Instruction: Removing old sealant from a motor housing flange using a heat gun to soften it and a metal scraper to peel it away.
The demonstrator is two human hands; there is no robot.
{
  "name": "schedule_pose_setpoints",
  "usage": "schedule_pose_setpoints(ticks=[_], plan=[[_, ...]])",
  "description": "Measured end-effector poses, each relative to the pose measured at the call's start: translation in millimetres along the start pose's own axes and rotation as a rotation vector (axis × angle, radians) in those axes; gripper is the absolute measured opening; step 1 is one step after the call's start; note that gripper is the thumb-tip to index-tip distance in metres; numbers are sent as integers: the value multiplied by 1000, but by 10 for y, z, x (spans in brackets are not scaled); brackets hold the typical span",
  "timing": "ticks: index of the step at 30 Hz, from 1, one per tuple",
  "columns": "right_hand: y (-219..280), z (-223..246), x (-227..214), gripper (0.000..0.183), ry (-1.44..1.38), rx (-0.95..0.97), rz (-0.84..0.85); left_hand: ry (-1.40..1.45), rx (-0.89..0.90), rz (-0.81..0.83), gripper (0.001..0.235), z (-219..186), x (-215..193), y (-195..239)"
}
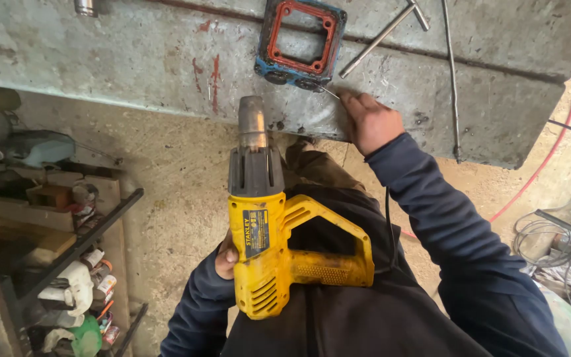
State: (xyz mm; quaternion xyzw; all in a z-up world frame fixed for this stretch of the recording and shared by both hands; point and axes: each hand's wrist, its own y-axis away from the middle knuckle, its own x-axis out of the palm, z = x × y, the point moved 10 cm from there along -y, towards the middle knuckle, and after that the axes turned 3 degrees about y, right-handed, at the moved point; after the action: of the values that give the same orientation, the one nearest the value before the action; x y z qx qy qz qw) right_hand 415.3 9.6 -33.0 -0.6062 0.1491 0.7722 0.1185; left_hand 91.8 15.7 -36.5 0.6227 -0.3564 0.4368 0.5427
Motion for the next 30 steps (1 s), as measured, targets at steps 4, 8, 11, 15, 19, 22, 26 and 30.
schedule_pose_setpoints(ticks=[4, 8, 11, 15, 19, 22, 26, 30], plan=[[-201, 11, -150, 24, -72, -20, 47, -53, 25, 12, 103, 0, 80, -39], [-337, 30, 207, 26, 42, -18, 313, -79, 62, 11, 103, 15, 194, -123], [-195, 53, 395, 25, 95, 16, 451, -64, 55, 1, 101, 50, 171, -83], [-183, 199, -225, 26, -69, -20, 200, 6, 43, 4, 98, 35, 149, 65], [-224, 153, -347, 24, 28, 11, 204, 59, 62, -20, 95, 55, -10, 89], [-250, 98, -183, 27, 96, -17, 189, 79, 62, -29, 93, 44, -50, 85], [-228, 176, -124, 35, 134, -134, 83, 94, 91, -11, 90, -17, -57, 103], [-148, 177, -30, 42, 148, -150, 32, 98, 99, -27, 91, -30, -98, 89]])
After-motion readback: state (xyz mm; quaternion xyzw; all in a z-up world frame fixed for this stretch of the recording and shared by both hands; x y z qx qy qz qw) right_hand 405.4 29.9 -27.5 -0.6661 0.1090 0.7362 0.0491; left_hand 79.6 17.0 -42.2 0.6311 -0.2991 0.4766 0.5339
